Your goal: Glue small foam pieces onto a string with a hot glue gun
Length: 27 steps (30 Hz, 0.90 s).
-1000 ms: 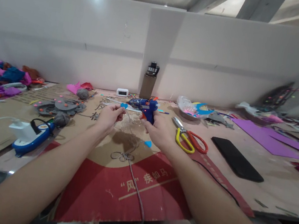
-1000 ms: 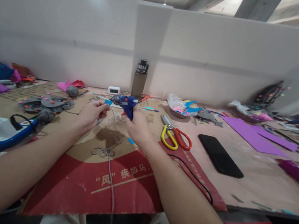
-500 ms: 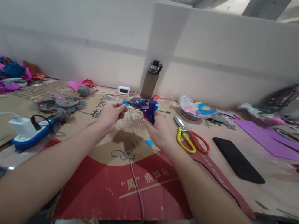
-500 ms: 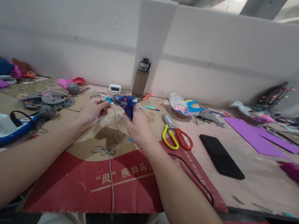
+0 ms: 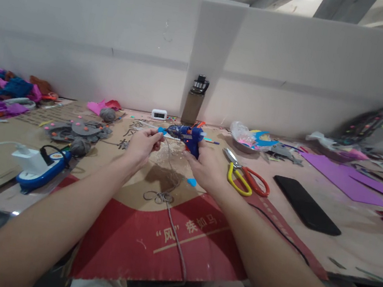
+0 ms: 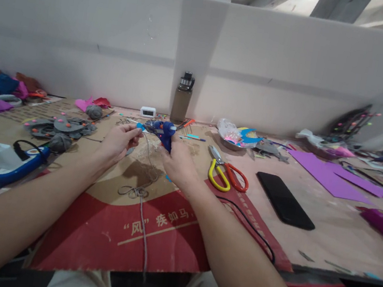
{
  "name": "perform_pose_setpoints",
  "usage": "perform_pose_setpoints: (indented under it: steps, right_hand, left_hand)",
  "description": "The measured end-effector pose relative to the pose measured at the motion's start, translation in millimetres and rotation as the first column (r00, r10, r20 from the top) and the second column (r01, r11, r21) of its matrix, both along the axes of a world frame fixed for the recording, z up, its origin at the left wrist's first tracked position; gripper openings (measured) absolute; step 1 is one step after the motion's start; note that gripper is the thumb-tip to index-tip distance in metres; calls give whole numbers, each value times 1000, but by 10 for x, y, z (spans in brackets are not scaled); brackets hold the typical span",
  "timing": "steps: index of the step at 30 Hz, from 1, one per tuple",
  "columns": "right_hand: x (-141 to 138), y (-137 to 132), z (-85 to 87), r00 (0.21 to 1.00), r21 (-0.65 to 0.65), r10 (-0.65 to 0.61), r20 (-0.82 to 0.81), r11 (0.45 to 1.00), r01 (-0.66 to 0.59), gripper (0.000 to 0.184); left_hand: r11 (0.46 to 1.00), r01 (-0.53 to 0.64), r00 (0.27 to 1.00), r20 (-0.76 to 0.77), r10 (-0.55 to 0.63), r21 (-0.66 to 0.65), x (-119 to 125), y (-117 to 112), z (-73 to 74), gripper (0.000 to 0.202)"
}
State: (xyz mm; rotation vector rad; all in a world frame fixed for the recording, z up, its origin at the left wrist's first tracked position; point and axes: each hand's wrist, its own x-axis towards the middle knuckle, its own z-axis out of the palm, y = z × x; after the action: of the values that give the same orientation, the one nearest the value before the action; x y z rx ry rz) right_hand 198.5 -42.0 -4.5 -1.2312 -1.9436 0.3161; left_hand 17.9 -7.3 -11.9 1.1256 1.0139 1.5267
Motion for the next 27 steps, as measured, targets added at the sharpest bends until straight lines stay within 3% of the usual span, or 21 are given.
perform_pose_setpoints:
  steps: [27]
  right_hand:
    - [12, 31, -28, 1000, 5, -28, -3, 1000, 28, 30]
  left_hand:
    - [1000, 11, 1000, 3, -11, -10, 18, -28, 27, 9]
